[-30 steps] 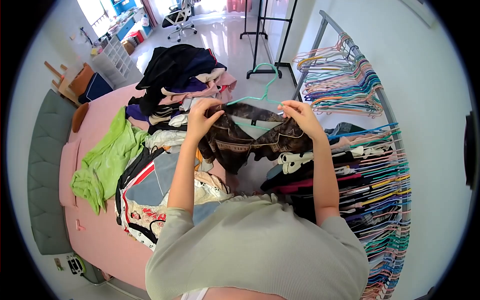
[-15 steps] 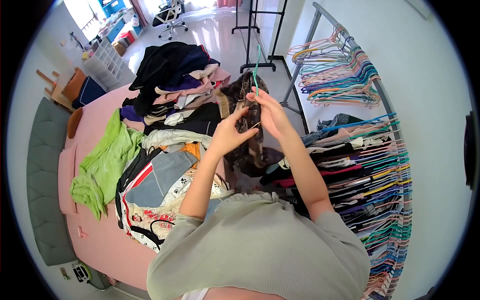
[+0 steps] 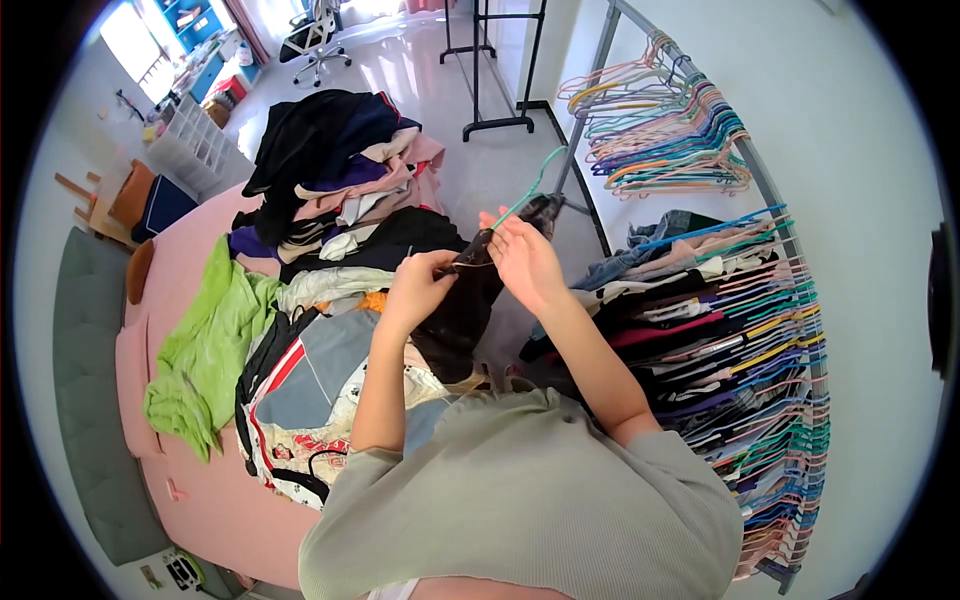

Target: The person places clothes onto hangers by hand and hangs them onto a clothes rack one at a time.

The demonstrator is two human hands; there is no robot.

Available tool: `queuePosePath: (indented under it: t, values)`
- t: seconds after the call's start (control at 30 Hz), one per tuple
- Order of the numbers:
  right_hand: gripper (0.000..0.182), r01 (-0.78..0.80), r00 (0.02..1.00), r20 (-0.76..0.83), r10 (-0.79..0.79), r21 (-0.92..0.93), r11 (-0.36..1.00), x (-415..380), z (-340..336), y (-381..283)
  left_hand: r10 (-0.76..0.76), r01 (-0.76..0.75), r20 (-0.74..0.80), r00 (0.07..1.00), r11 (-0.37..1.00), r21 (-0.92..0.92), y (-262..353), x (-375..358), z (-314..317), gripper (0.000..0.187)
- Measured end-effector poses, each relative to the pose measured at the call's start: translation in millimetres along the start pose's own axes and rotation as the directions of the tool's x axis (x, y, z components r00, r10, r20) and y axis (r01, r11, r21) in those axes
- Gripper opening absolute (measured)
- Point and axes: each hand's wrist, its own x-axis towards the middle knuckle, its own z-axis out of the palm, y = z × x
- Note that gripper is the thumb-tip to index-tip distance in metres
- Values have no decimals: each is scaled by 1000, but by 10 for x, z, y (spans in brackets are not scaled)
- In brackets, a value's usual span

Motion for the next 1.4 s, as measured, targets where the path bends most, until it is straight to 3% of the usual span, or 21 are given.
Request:
queuePosePath:
  t: [0.23, 0.53, 0.7, 0.87, 0.9, 1.07, 1.17, 1.23, 1.4]
  values:
    - [52, 60, 998, 13, -59, -121, 991, 10, -213, -140, 73, -62, 117, 990, 993, -96, -106, 270, 11, 23]
    - [45, 141, 990, 7, -143, -222, 965, -62, -448, -704, 206, -180, 124, 971, 964, -195, 51, 699, 428, 25]
    - [43, 187, 980, -26, -196, -203, 961, -120, -604, -1040, 220, -211, 154, 963, 975, -74, 333, 893, 673, 24]
    - [44, 250, 962, -56, -268, -212, 945, -178, -698, -1322, 240, -229, 147, 960, 970, -86, 569, 1035, 970, 25]
    - [58, 245, 968, -13, -252, -193, 950, -194, -758, -1386, 249, -239, 141, 958, 967, -90, 595, 1066, 1039, 25]
    - [56, 279, 958, -16, -286, -177, 944, -264, -917, -1592, 266, -248, 188, 945, 962, -117, 760, 1179, 1297, 25]
    - [52, 336, 926, -100, -364, -225, 915, -285, -817, -1696, 297, -277, 190, 936, 953, -124, 791, 1315, 1416, 26]
    - [63, 354, 920, -99, -380, -205, 912, -230, -848, -1768, 317, -287, 184, 930, 942, -175, 802, 1434, 1465, 26]
    - [72, 450, 836, -217, -505, -255, 856, -139, -825, -1904, 404, -339, 275, 873, 906, -255, 900, 1721, 1629, 29]
